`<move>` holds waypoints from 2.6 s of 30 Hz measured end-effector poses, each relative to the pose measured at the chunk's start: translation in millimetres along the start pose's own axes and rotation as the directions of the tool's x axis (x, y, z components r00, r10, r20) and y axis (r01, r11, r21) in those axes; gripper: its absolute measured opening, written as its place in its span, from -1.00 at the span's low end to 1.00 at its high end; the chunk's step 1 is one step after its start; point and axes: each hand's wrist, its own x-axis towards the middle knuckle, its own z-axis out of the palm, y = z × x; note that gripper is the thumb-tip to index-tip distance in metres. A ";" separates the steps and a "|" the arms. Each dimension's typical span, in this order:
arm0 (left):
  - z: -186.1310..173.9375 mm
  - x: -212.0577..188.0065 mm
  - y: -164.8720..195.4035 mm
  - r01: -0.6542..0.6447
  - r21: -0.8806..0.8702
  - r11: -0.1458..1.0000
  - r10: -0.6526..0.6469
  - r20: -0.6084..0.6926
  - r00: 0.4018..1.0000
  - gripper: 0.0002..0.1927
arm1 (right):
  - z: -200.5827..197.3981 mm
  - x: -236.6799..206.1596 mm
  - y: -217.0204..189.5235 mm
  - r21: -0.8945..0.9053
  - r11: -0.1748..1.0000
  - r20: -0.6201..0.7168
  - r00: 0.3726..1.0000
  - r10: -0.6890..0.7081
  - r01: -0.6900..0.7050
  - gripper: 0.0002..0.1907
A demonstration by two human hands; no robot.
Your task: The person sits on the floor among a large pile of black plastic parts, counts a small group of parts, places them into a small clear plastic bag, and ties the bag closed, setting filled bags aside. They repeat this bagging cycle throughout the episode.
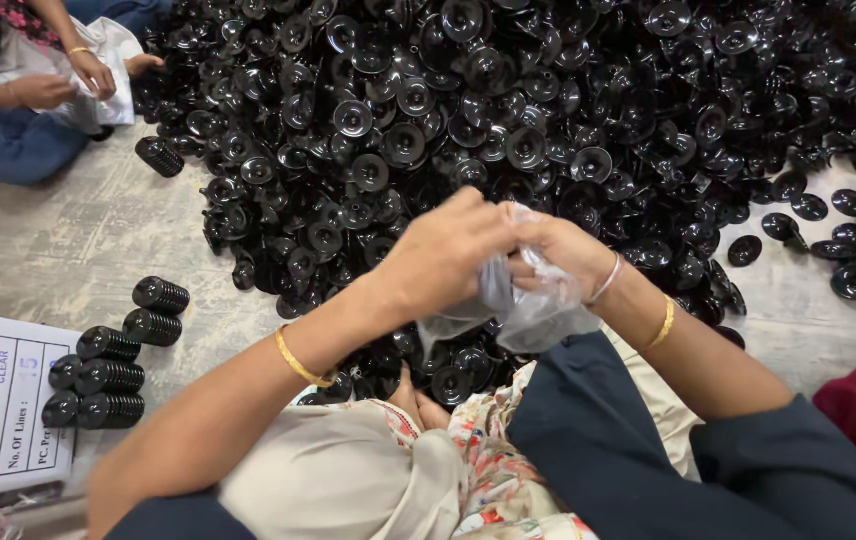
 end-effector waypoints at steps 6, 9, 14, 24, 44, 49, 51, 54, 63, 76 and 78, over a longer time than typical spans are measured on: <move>4.7 4.2 -10.6 0.209 -0.068 0.976 -0.210 -0.012 0.978 -0.78 | 3.2 -11.4 -5.7 -0.094 0.996 -0.112 0.994 -0.010 0.000 -0.89; 5.5 4.5 -13.7 0.342 -0.151 0.928 -0.347 -0.013 0.938 -0.79 | 5.5 -11.5 -4.0 -0.160 0.984 -0.003 0.996 -0.084 0.083 -0.82; 10.5 -0.6 -22.1 0.630 -0.264 0.730 -0.631 0.096 0.770 -0.70 | 14.1 -7.3 11.6 -0.462 0.832 0.024 0.943 -0.333 0.306 -0.82; 26.7 -15.6 -26.7 0.512 -0.409 0.756 -0.575 -0.041 0.817 -0.90 | 27.1 -16.5 0.9 -0.842 0.421 0.088 0.856 -0.510 0.337 -0.68; 1.4 0.0 -9.9 -0.005 0.105 0.994 0.017 -0.112 0.994 -0.65 | 25.1 -19.4 -18.4 -0.625 0.698 -0.056 0.872 -0.487 0.350 -0.63; 7.0 5.8 -11.1 0.097 0.048 0.994 -0.090 -0.141 0.986 -0.72 | 41.8 -22.0 -19.3 -0.859 0.391 0.039 0.801 -0.597 0.332 -0.61; 8.5 8.5 -12.1 0.130 0.020 0.991 -0.125 -0.160 0.979 -0.72 | 47.6 -22.9 -21.2 -0.910 0.247 0.111 0.770 -0.628 0.333 -0.57; 9.7 10.3 -10.8 0.146 0.011 0.989 -0.141 -0.185 0.973 -0.70 | 54.2 -26.3 -20.2 -0.960 0.019 0.197 0.720 -0.665 0.280 -0.58; 3.8 9.2 -3.5 0.167 -0.031 0.985 -0.170 -0.191 0.967 -0.84 | 56.3 -25.3 -8.4 -0.938 -0.268 0.347 0.543 -0.765 0.220 -0.71; -5.0 5.3 7.0 0.009 0.107 0.994 0.016 -0.233 0.972 -0.78 | 45.4 -32.7 -7.0 -0.922 0.051 0.236 0.662 -0.712 0.384 -0.65; -5.2 3.7 7.3 -0.021 0.147 0.989 0.055 -0.234 0.971 -0.77 | 42.7 -36.3 -12.6 -0.831 0.302 0.170 0.729 -0.662 0.468 -0.66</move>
